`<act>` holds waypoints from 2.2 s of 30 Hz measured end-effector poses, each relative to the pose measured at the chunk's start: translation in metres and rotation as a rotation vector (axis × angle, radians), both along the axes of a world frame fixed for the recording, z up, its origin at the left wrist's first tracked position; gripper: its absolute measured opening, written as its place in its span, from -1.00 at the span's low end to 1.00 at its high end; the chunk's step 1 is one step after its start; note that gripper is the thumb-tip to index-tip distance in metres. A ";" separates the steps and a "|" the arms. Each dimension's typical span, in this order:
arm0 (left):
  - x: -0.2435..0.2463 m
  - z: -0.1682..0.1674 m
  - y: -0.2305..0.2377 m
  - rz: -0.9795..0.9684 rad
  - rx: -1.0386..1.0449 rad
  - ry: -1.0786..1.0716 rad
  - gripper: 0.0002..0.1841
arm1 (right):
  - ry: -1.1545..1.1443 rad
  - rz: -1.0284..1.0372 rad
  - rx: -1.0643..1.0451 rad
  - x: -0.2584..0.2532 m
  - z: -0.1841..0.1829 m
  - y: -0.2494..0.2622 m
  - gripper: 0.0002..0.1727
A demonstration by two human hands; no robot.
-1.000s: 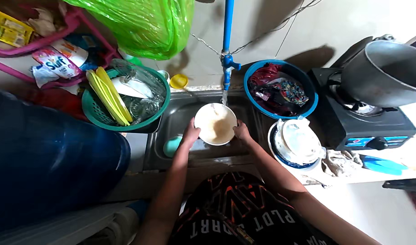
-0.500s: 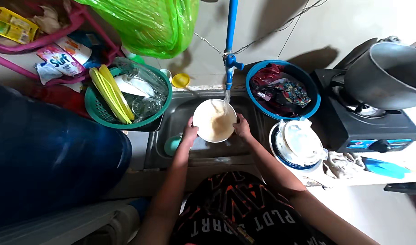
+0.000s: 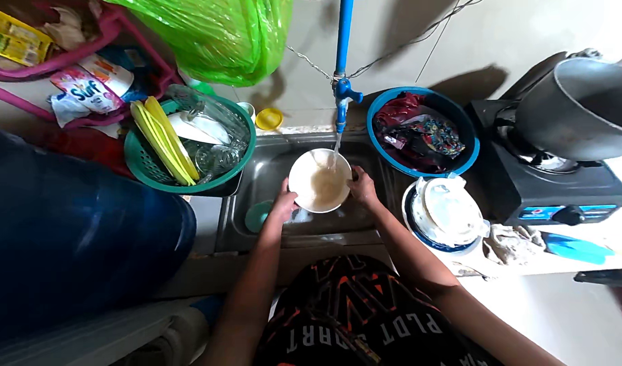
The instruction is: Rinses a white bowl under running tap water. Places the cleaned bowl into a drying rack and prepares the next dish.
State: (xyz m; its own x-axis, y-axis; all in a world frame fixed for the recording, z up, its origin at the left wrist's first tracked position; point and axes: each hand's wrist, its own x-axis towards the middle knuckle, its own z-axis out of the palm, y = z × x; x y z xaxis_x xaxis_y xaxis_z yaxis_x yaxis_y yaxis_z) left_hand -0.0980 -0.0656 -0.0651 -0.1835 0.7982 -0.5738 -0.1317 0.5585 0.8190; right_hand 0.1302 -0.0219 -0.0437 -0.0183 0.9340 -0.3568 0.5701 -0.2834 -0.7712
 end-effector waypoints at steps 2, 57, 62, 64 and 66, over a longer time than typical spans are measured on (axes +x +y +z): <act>-0.001 0.002 0.005 -0.081 0.074 0.171 -0.16 | 0.084 -0.062 0.014 0.000 -0.019 -0.001 -0.32; 0.006 0.062 0.009 -0.409 0.084 0.861 -0.22 | 0.136 -0.042 -0.068 -0.018 -0.045 0.006 -0.24; -0.016 0.036 0.012 -0.273 -0.205 0.501 -0.51 | -0.143 0.250 -0.094 -0.018 -0.010 0.042 -0.51; -0.014 0.024 0.001 -0.199 -0.276 0.258 -0.56 | -0.282 0.357 -0.081 -0.022 0.018 0.057 -0.60; -0.003 0.012 -0.009 -0.172 -0.266 0.099 -0.54 | -0.452 0.447 -0.033 -0.030 0.054 0.061 -0.61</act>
